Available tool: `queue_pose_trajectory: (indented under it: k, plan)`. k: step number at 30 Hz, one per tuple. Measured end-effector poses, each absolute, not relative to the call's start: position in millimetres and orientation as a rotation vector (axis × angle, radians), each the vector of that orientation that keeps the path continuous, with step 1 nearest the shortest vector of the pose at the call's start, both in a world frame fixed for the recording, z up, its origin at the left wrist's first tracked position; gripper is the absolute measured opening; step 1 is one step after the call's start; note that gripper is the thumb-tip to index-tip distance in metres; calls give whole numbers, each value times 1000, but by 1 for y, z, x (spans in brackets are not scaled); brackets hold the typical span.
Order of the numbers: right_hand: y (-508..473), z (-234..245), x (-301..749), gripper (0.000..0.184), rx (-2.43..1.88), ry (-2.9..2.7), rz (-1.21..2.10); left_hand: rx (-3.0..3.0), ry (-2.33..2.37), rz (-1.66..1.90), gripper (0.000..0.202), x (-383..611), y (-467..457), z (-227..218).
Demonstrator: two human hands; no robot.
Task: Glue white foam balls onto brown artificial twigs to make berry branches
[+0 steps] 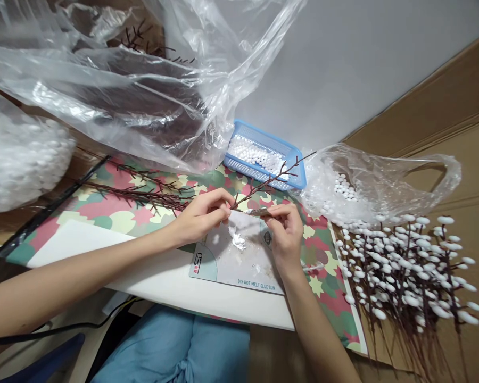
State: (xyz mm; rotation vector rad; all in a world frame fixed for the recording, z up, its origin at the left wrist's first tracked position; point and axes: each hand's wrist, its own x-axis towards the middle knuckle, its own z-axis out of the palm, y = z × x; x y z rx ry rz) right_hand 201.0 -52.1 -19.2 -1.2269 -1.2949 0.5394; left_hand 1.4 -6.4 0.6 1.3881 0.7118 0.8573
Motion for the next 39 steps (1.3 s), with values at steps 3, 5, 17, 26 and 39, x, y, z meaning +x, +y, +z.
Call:
queue_pose_trajectory:
  k: [3,5,17,26,39]
  plan:
    - [-53,-18,201,9,-1224,-1299,545,1367,707,857,9,1,-6,0]
    - [-53,-17,200,10,-1216,-1299,550,1357,704,855,9,1,-6,-1]
    - [-55,-14,197,10,-1214,-1325,526,1395,692,855,6,0,-6,-3]
    - [-55,-14,198,10,-1235,-1318,515,1398,696,827,8,1,-7,-4]
    - [-53,-16,202,9,-1230,-1293,501,1409,693,828,7,0,-7,0]
